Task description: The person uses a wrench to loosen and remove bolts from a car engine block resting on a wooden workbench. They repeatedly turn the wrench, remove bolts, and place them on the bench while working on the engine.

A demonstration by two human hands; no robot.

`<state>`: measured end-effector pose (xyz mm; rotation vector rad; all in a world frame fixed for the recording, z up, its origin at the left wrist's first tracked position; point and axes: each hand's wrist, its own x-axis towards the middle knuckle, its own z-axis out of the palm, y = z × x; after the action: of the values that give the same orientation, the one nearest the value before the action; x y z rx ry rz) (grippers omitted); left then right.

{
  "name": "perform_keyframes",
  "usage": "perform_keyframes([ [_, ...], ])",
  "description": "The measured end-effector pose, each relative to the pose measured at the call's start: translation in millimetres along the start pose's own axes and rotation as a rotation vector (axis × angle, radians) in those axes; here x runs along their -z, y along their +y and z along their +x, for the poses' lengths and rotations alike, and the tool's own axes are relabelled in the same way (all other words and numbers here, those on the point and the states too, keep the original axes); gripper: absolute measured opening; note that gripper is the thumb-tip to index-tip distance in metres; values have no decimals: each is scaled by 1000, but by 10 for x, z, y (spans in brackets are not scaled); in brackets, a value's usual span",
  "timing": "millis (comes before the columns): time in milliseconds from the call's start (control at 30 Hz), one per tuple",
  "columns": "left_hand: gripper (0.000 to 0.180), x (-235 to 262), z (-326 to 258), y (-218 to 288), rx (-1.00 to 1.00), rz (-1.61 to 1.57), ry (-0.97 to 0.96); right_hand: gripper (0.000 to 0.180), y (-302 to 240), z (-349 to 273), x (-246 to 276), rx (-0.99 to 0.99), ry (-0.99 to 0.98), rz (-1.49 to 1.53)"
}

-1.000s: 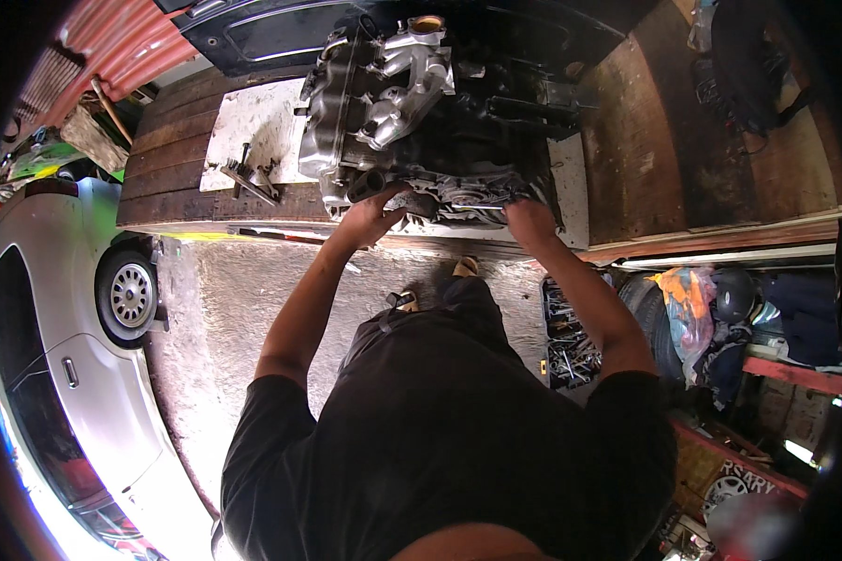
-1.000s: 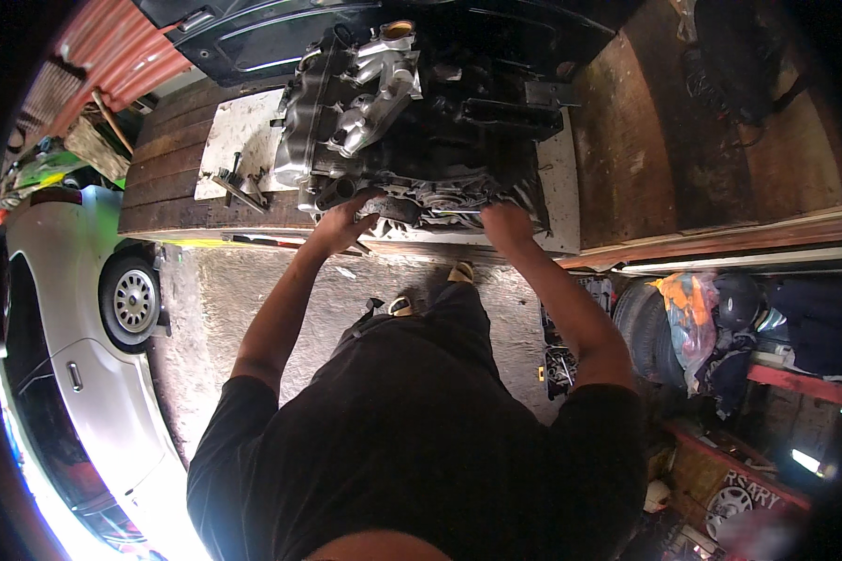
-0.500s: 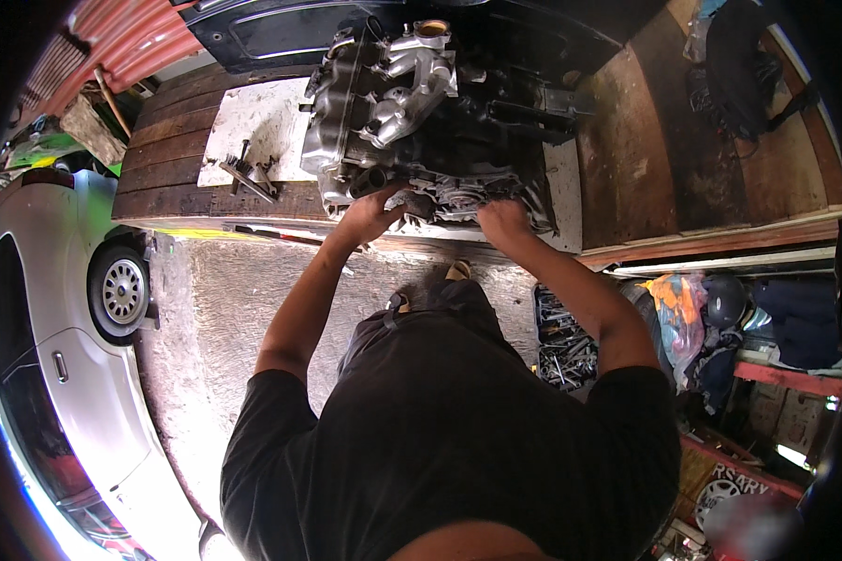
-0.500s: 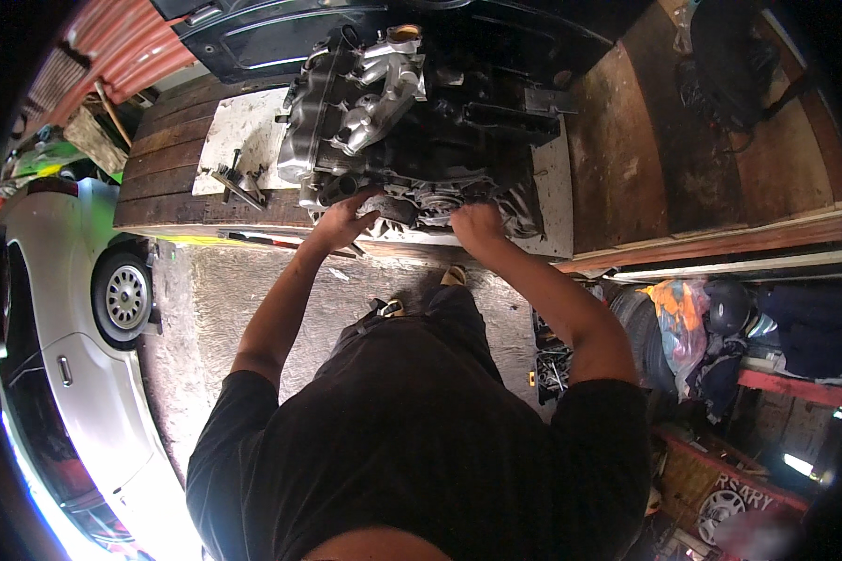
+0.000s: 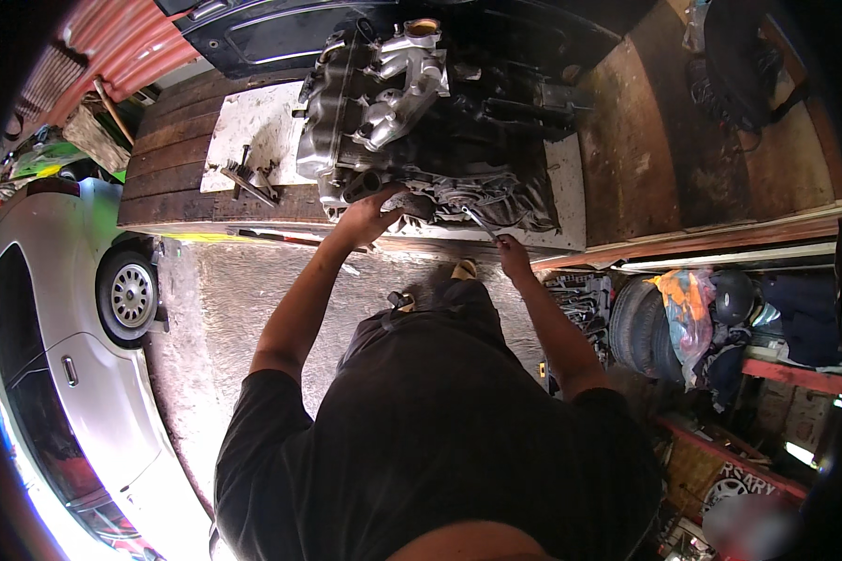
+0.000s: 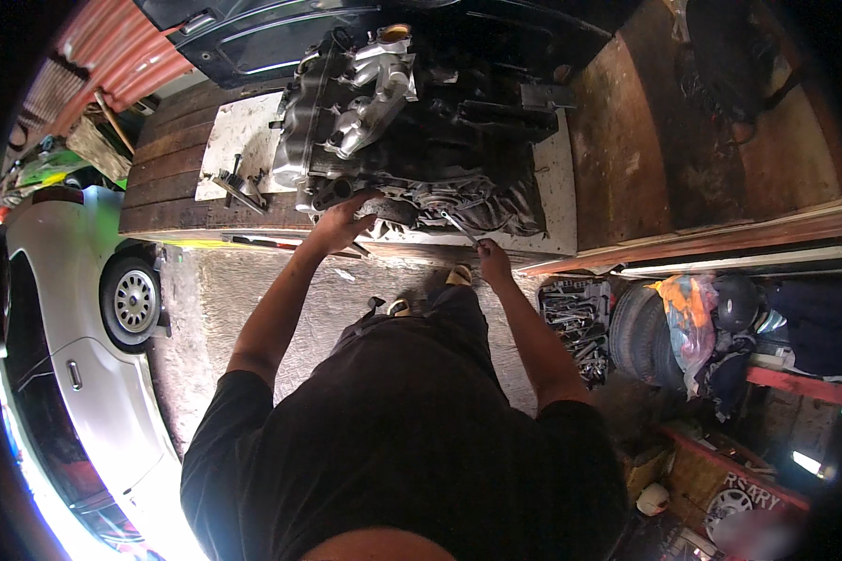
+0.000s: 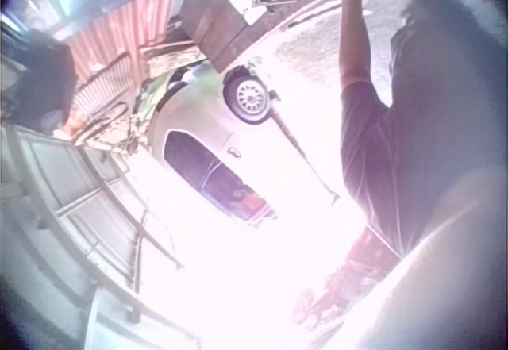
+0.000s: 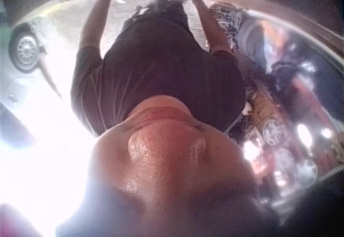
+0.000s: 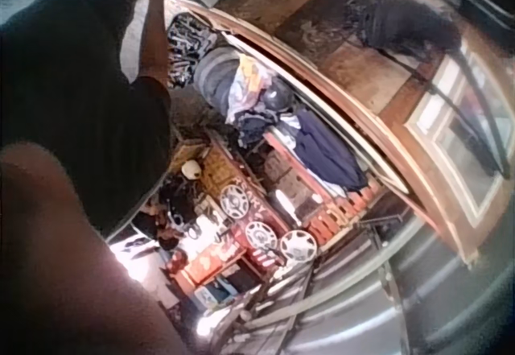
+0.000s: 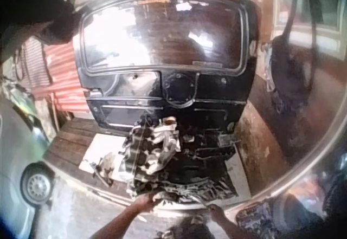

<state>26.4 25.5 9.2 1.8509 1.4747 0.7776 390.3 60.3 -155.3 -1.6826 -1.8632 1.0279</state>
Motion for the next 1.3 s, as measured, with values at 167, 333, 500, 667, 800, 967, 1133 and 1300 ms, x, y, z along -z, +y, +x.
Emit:
perform_keyframes([
  [167, 40, 68, -39, 64, 113, -37, -50, 22, -103, -147, -321, -163, -14, 434],
  [333, 40, 109, -101, 98, 159, -41, -38, 42, -141, -61, -684, -254, -124, 546],
  [500, 41, 64, 22, 137, 168, 19, -94, 39, 463, 160, -1155, -266, -46, 289],
  [667, 42, 106, -22, 192, 234, 8, -109, 43, 98, 157, -1074, -409, -28, 613],
  [800, 42, 128, -33, 227, 283, 30, -124, 43, -237, 73, -972, -418, -84, 774],
  [967, 44, 72, -11, 101, 216, 51, -89, 44, -124, 87, -1106, -329, 34, 580],
  [1133, 41, 92, -9, 153, 190, 99, -100, 49, -114, 117, -1108, -357, 74, 553],
  [1300, 40, 60, -11, 105, 229, 27, -101, 51, -194, 122, -902, -190, 255, -6],
])
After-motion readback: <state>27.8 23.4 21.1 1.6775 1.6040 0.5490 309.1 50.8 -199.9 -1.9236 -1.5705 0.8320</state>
